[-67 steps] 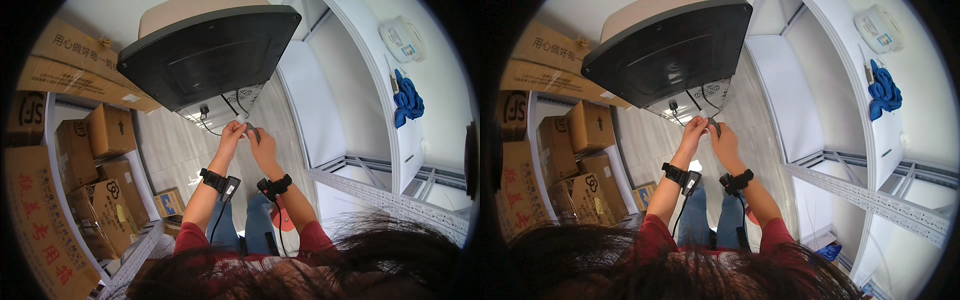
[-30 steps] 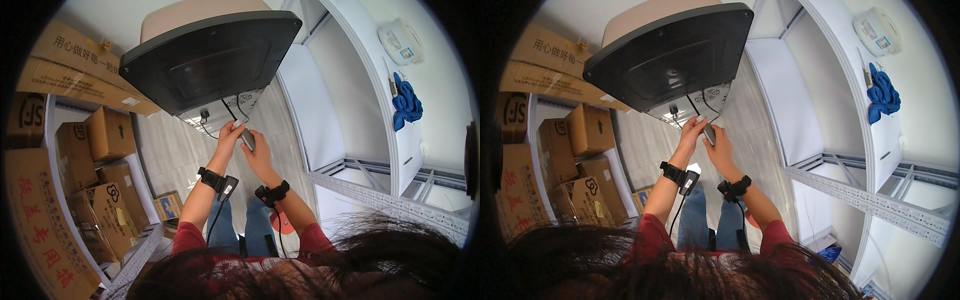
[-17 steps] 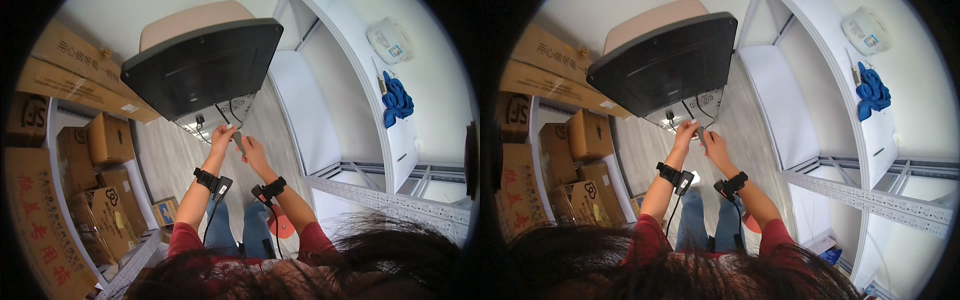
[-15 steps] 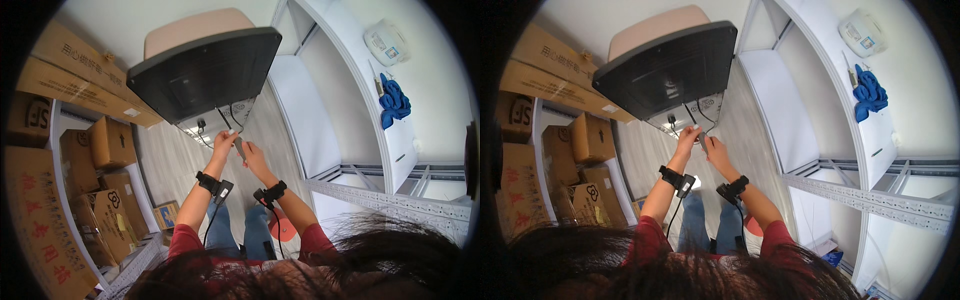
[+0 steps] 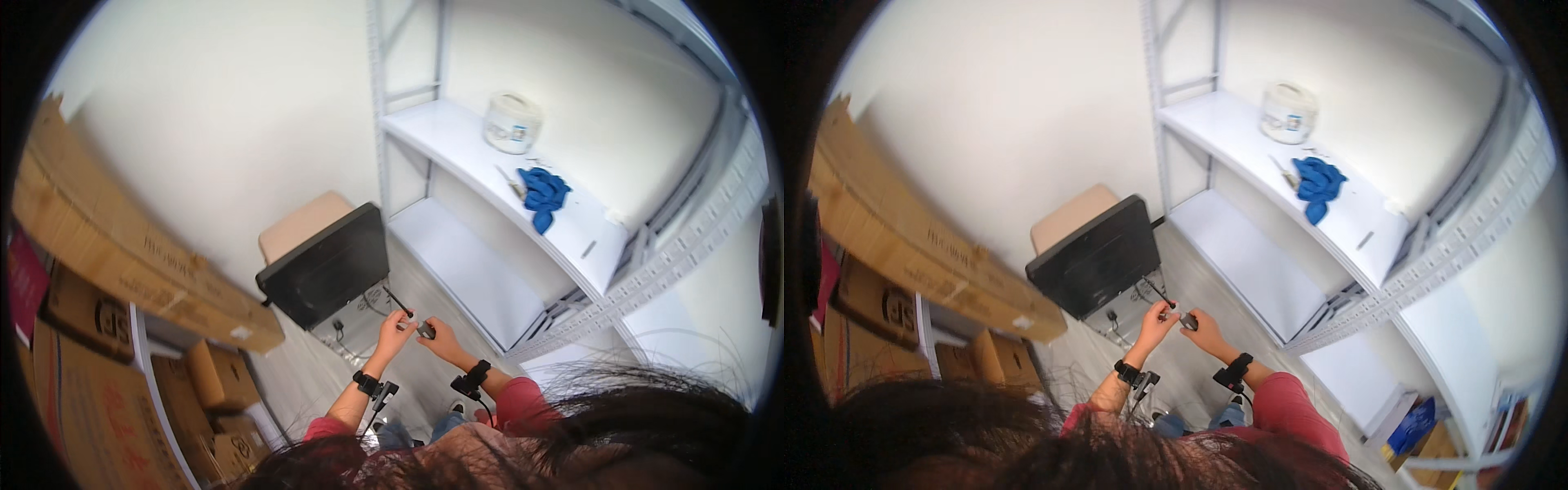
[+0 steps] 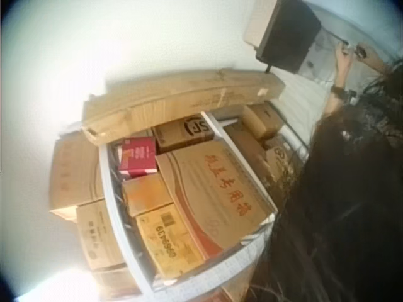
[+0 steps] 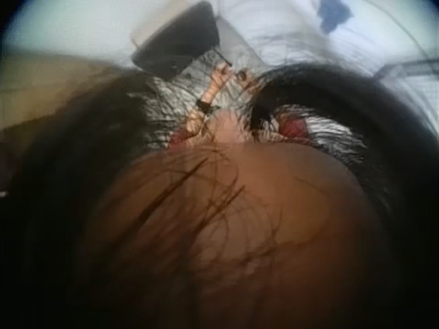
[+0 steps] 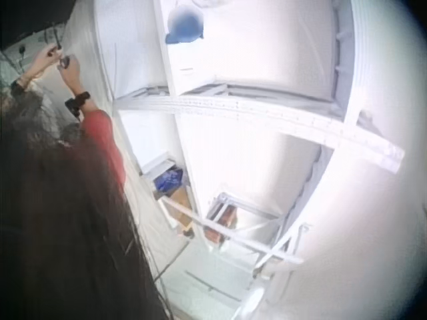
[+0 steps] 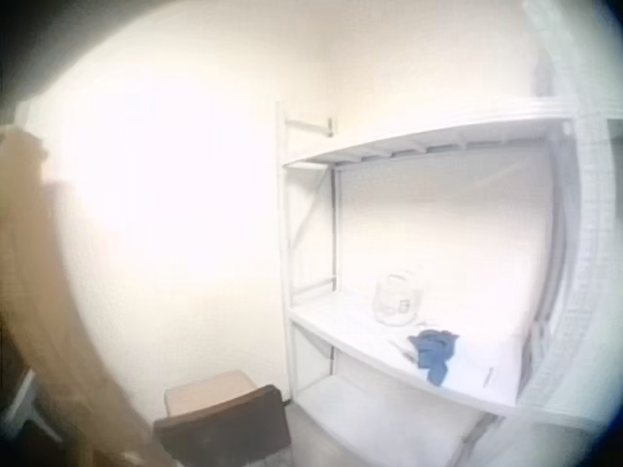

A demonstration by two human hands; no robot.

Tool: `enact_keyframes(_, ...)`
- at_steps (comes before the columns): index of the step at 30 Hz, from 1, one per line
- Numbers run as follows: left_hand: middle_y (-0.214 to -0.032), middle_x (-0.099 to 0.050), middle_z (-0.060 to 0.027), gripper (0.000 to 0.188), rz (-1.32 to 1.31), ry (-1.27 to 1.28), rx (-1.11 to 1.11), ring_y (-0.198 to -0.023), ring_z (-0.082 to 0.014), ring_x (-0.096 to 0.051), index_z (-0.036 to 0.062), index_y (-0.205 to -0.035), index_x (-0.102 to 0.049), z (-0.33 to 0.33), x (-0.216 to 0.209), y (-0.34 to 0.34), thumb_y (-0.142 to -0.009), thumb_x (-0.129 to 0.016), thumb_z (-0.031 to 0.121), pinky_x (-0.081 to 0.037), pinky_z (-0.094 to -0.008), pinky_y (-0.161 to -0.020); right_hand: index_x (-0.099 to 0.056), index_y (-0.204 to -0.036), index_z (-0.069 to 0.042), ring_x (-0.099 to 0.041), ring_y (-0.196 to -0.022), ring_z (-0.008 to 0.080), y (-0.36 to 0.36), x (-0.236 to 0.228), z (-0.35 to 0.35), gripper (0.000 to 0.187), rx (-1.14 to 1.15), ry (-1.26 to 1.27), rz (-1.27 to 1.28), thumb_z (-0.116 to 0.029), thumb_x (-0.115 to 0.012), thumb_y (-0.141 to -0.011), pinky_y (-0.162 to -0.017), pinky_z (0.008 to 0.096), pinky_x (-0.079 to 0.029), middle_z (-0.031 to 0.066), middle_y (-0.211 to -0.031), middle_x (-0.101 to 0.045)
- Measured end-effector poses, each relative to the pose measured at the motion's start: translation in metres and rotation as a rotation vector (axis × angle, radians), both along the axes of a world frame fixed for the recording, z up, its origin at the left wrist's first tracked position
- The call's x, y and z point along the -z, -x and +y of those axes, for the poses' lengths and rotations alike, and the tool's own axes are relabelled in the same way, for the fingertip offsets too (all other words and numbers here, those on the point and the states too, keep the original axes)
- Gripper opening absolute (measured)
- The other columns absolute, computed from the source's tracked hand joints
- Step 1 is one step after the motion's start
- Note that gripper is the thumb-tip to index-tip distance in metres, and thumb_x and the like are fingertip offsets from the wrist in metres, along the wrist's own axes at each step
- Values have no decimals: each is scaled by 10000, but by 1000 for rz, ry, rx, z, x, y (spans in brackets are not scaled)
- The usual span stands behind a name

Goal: The person disassembles a rice cooker by removing screws from the base and separating the lid from the main body. They use a screwdriver to remove screws and place them on the shelf.

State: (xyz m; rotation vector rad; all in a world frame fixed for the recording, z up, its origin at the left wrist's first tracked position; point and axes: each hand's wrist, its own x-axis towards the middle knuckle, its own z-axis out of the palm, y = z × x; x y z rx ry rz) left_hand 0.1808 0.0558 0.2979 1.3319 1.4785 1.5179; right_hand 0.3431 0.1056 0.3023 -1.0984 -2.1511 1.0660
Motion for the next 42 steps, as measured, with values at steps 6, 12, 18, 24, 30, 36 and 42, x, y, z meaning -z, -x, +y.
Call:
enact_keyframes(6,-904,-588,-92,289,315,-91,148,-764,-189,-605,35,-1075,-606,47,-55,-38,-826,-699,150,-466,-297,-636,-589,-1011,-29,-582,-778,301,-54,-45,27,457,176,-598,17,-297,-792,-702,-678,373,-465,146,-907,-606)
enact_keyframes(12,-943,-592,-115,249,462,-297,196,-787,-299,-607,41,-1032,-586,131,-79,-120,-812,-672,121,-480,-393,-658,-627,-912,-22,-594,-785,326,-141,-82,82,434,285,-281,-83,-390,-760,-725,-692,410,-472,154,-848,-614)
enact_keyframes(18,-973,-586,-137,160,528,-298,293,-809,-317,-609,21,-956,-588,216,-87,-199,-841,-651,112,-489,-400,-692,-601,-804,0,-602,-699,361,-218,-106,144,466,589,-246,-97,-442,-739,-752,-618,433,-466,184,-773,-627)
enact_keyframes(24,-985,-576,-150,110,483,-429,313,-780,-371,-590,16,-894,-567,278,-77,-265,-831,-633,79,-475,-444,-672,-556,-848,24,-604,-728,404,-275,-98,195,456,821,-194,-117,-424,-644,-843,-639,463,-464,228,-785,-617)
enact_keyframes(30,-1140,-495,-224,445,500,-490,429,-999,-425,-536,-11,-1135,-488,333,-79,-279,-740,-687,44,-463,-453,-834,-550,-906,29,-610,-773,431,-301,-86,246,464,913,-169,-269,-431,-604,-864,-677,484,-490,245,-868,-618)
enact_keyframes(36,-1268,-420,-240,643,570,-437,347,-1137,-419,-457,-2,-1286,-420,423,-93,-266,-720,-716,70,-402,-476,-952,-564,-901,27,-632,-782,394,-298,-85,301,451,934,-179,-463,-412,-638,-828,-680,464,-517,229,-872,-621)
enact_keyframes(42,-1319,-385,-221,661,729,-331,308,-1192,-419,-407,49,-1307,-419,512,-101,-230,-737,-734,163,-373,-513,-962,-570,-878,14,-627,-804,372,-290,-78,349,413,1102,-254,-577,-383,-656,-801,-684,460,-518,195,-886,-621)
